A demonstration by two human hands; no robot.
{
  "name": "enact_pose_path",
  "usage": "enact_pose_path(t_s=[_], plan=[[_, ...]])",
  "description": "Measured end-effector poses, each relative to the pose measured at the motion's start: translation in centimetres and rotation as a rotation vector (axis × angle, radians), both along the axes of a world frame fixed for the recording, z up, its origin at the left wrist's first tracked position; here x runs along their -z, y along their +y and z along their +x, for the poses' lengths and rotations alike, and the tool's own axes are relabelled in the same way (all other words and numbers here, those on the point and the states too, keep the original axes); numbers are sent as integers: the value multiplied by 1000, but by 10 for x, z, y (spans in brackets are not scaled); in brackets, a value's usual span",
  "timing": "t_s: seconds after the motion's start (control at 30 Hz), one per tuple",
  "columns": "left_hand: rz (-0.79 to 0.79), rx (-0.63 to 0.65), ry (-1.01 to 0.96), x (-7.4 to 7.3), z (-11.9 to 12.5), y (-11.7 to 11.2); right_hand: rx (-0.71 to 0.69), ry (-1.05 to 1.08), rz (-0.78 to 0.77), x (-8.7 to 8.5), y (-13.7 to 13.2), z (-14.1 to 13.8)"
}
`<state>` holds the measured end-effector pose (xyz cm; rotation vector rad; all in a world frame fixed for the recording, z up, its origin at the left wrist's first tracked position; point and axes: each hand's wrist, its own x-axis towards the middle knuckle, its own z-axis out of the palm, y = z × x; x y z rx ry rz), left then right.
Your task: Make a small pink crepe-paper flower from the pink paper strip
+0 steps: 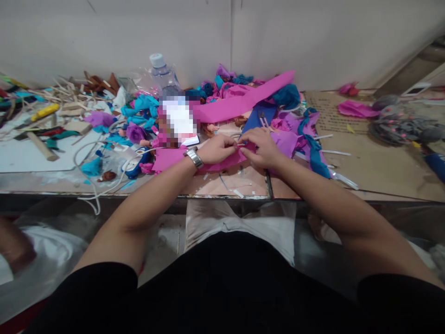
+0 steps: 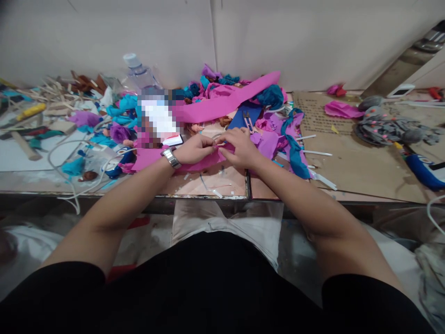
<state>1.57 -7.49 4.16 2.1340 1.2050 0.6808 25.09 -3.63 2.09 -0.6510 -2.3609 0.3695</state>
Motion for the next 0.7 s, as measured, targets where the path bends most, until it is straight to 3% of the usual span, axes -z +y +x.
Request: enact_pose_path(t_s=[0.3, 0.57, 0.7], plan=[[-2, 11, -23, -3, 2, -1, 5, -42, -16, -1, -1, -2], [33, -43, -28, 8, -3, 5, -15, -13, 16, 1, -1, -1], [46, -46, -36, 7, -4, 6, -24, -1, 11, 0, 0, 0]])
